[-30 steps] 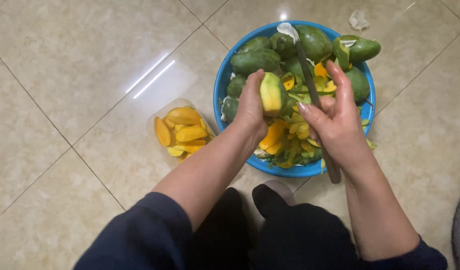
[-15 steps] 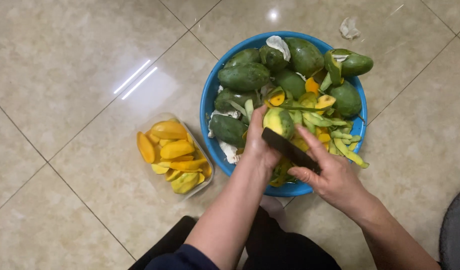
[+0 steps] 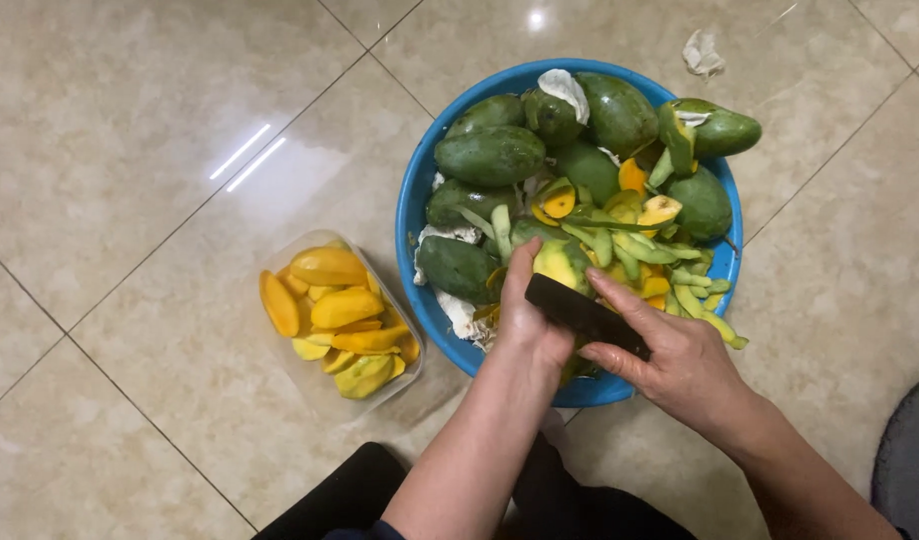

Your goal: Peeling and slicing mangoes into a plastic container using a knife

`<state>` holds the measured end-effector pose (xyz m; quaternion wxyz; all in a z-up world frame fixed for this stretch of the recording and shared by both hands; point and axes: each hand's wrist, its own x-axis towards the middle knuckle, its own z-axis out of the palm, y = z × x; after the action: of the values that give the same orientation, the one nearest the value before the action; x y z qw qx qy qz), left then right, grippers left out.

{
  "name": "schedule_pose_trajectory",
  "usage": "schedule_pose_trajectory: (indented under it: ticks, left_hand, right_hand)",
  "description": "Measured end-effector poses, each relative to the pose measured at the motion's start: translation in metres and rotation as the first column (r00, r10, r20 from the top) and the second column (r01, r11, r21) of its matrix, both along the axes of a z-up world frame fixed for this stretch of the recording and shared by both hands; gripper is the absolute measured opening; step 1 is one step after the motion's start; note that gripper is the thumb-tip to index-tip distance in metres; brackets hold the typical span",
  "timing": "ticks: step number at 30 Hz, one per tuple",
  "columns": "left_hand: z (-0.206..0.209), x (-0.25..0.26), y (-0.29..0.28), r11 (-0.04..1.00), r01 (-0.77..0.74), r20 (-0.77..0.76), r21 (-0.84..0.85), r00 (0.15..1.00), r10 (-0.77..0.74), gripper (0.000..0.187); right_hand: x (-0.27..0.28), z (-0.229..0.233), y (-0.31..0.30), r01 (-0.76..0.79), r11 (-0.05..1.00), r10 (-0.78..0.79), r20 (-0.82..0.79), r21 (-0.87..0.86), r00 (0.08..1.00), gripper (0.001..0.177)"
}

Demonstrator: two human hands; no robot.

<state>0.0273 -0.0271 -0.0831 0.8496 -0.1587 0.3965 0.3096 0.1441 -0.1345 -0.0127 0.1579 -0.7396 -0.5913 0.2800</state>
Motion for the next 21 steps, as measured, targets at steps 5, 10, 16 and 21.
schedule_pose_trajectory:
  ticks: [5,10,16,21]
  left_hand:
    - [-0.012,-0.003,-0.004,0.998,-0.040,0.012,0.038,0.999,0.040,0.042]
    - [-0.006,-0.002,-0.003,0.999,-0.031,-0.050,0.018,0.998,0.032,0.040]
    - [0.016,-0.003,-0.002,0.999,-0.043,-0.135,0.017,0.990,0.045,0.042]
    - [0.025,-0.005,-0.004,0.998,-0.026,-0.198,0.061,0.979,0.037,0.041]
  right_hand:
    - [0.001,-0.006,0.000,-0.023,0.999,0.025,0.047,-0.026,0.999,0.081]
    - [0.003,-0.007,-0.001,-0.021,0.999,0.023,0.065,-0.042,0.998,0.081]
    - [0.004,-0.008,-0.001,-0.063,0.998,0.065,0.089,-0.021,0.994,0.085]
    - [0.002,-0.010,0.003,-0.110,0.975,0.098,0.068,0.195,0.993,0.066]
